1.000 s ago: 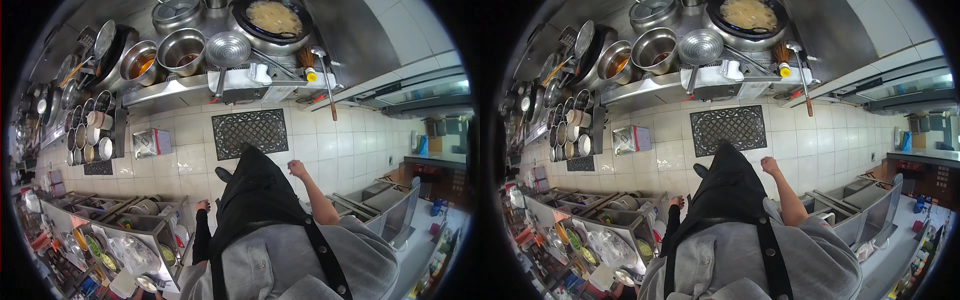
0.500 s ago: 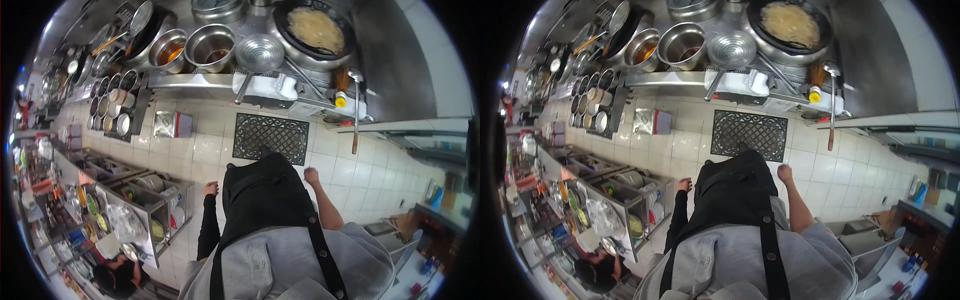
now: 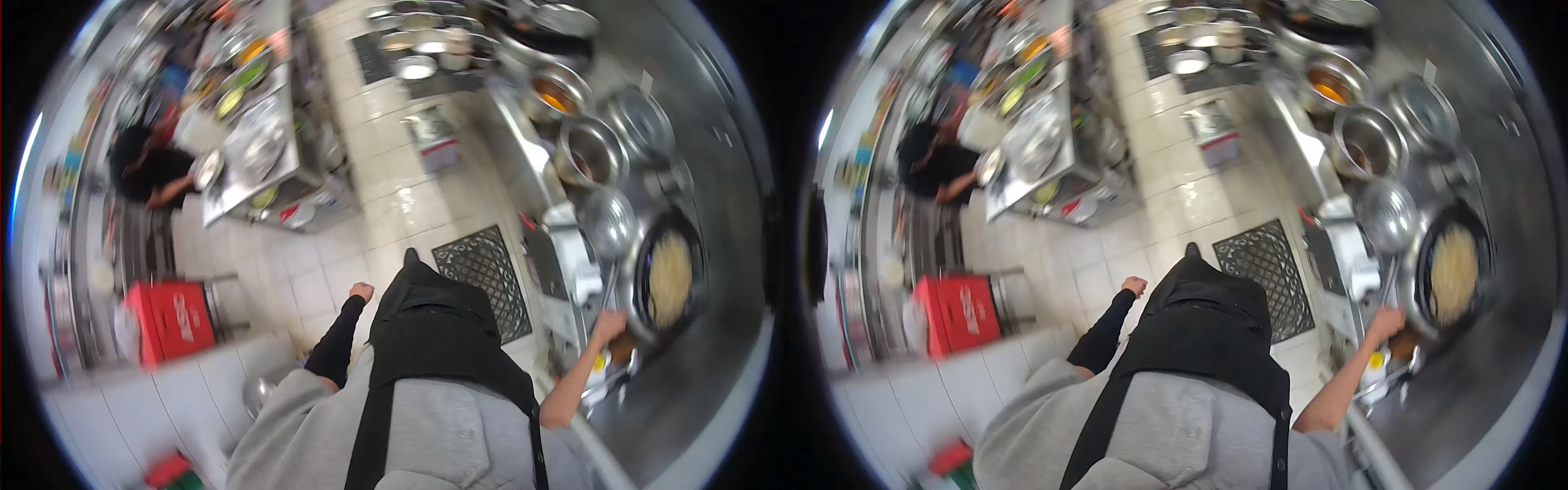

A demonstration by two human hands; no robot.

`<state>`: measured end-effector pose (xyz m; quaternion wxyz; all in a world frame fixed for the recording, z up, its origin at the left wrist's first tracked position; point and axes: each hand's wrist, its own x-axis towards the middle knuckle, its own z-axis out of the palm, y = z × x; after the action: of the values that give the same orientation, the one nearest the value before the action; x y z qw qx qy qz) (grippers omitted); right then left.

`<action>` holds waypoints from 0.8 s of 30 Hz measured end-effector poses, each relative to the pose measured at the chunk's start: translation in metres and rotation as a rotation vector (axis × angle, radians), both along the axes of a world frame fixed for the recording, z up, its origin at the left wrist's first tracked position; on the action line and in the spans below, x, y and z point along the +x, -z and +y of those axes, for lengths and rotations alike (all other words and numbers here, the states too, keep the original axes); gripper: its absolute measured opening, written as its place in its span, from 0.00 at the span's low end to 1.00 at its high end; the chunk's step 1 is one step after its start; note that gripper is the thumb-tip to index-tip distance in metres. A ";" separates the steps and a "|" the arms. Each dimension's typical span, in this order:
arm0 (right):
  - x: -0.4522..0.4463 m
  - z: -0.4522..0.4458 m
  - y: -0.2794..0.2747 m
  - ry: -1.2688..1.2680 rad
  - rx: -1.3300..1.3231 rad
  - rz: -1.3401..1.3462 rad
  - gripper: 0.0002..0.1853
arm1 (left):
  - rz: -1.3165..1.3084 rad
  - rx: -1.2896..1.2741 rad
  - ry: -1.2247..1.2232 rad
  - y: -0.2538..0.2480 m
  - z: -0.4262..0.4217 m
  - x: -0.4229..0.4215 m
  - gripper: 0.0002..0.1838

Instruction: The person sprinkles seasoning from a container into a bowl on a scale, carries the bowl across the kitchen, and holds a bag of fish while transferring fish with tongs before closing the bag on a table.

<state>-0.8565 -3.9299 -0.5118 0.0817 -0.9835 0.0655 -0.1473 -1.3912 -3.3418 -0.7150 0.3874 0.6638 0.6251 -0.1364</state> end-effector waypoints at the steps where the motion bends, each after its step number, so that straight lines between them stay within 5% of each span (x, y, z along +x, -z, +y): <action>1: 0.011 -0.009 0.015 0.078 -0.086 0.235 0.21 | 0.024 0.011 -0.017 -0.010 -0.011 -0.007 0.09; 4: 0.025 -0.013 0.040 0.044 -0.156 0.457 0.22 | 0.111 -0.129 -0.084 -0.017 -0.036 -0.040 0.20; 7: 0.020 -0.005 0.031 0.120 -0.096 0.407 0.21 | 0.190 -0.238 0.085 -0.044 -0.045 -0.053 0.18; 11: 0.028 -0.028 0.041 -0.005 -0.102 0.310 0.21 | 0.015 0.020 -0.115 -0.048 -0.027 -0.055 0.11; 15: -0.041 0.000 -0.058 0.081 -0.065 0.242 0.19 | -0.180 0.177 -0.176 -0.099 0.040 -0.004 0.13; 20: -0.142 0.047 -0.130 0.179 -0.013 0.055 0.25 | -0.425 0.693 -0.034 -0.160 0.175 0.072 0.29; 24: -0.172 0.118 -0.151 0.064 0.102 -0.066 0.25 | -0.438 1.229 0.045 -0.303 0.283 0.129 0.36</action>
<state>-1.0283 -3.8120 -0.3603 0.1290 -0.9701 0.1017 -0.1786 -1.2622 -3.0586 -0.4120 0.0527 0.7897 0.4816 0.3763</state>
